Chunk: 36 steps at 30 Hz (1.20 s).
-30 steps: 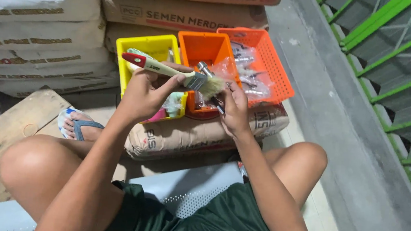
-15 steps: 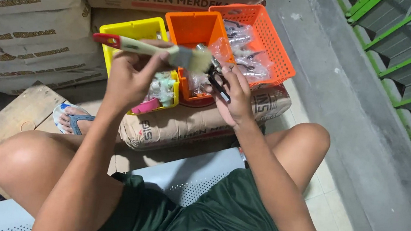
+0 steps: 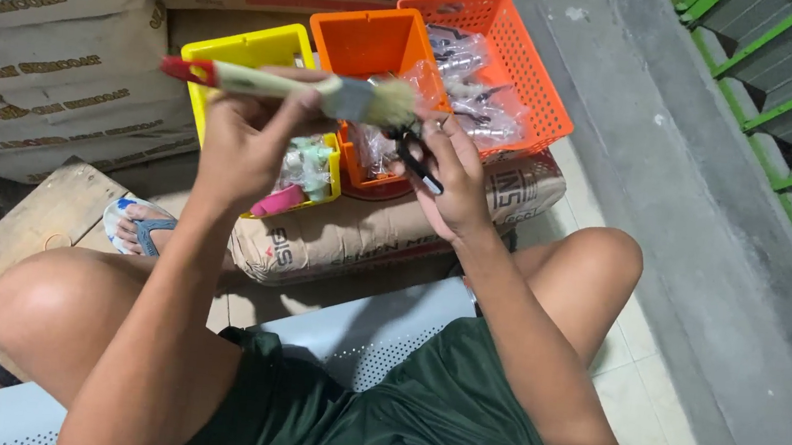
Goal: A person is cleaning and sorting various plumbing components like faucets and valves using a paintbrush, moving them between different colored plastic bins.
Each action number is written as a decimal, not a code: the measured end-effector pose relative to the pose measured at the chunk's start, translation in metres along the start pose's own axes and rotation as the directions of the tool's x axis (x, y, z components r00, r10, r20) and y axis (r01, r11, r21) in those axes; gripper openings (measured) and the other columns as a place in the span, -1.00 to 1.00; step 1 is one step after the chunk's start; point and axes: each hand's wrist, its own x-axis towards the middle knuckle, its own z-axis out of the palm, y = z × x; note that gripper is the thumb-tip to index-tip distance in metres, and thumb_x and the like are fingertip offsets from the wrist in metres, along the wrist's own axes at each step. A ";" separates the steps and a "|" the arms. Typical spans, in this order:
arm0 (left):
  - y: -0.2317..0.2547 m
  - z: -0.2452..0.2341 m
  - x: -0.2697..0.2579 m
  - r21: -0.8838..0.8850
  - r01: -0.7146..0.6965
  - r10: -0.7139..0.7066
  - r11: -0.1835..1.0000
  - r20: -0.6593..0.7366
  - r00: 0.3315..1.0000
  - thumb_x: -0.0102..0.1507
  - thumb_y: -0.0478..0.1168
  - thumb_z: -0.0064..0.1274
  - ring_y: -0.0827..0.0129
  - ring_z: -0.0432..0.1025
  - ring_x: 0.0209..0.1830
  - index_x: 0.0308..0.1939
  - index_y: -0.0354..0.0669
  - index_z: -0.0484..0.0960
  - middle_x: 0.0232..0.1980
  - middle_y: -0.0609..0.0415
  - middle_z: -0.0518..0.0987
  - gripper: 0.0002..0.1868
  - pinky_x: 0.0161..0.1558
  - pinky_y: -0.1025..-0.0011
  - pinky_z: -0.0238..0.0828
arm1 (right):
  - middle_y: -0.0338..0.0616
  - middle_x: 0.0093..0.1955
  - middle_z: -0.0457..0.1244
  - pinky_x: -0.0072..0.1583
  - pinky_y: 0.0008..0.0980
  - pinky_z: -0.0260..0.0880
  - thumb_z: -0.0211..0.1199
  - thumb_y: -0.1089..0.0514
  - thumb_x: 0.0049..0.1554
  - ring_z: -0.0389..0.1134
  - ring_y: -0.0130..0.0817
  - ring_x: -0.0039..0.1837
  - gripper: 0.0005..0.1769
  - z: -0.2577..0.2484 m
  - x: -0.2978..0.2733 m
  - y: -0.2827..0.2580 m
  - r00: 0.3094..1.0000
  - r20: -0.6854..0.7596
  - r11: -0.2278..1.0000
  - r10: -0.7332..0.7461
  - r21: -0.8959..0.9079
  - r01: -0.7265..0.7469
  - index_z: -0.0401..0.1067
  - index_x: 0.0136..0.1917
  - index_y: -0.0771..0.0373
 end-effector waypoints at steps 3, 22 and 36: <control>0.004 0.001 0.002 0.182 -0.033 0.008 0.983 0.136 0.991 0.39 -0.41 0.08 0.02 0.59 -0.08 0.13 -0.44 0.59 -0.01 -0.43 0.61 -0.76 -0.05 0.13 0.66 | -0.33 -0.25 0.01 -0.04 -0.36 0.42 0.00 0.24 0.33 0.14 -0.51 -0.13 -0.87 -0.021 0.005 0.010 0.998 -0.022 0.995 -0.055 -0.082 0.053 0.25 0.15 0.27; -0.013 0.000 0.001 0.309 -0.097 0.045 0.946 0.171 0.984 0.41 -0.40 0.06 -0.13 0.60 -0.12 0.12 -0.39 0.62 -0.06 -0.48 0.61 -0.78 -0.06 0.13 0.62 | -0.29 -0.24 0.00 -0.05 -0.35 0.36 0.01 0.20 0.34 0.10 -0.45 -0.16 -0.82 -0.024 0.006 0.011 0.997 -0.071 0.997 -0.021 -0.069 0.016 0.25 0.19 0.26; 0.001 0.008 -0.004 0.368 0.153 -0.194 0.917 0.075 0.978 0.36 -0.26 0.13 0.13 0.64 -0.22 0.04 -0.37 0.66 -0.19 -0.29 0.67 -0.75 -0.14 0.23 0.62 | -0.35 -0.26 -0.09 -0.05 -0.35 0.34 -0.02 0.24 0.33 0.02 -0.52 -0.16 -0.87 -0.028 0.014 0.022 0.997 -0.067 0.991 -0.050 -0.124 0.042 0.17 0.16 0.25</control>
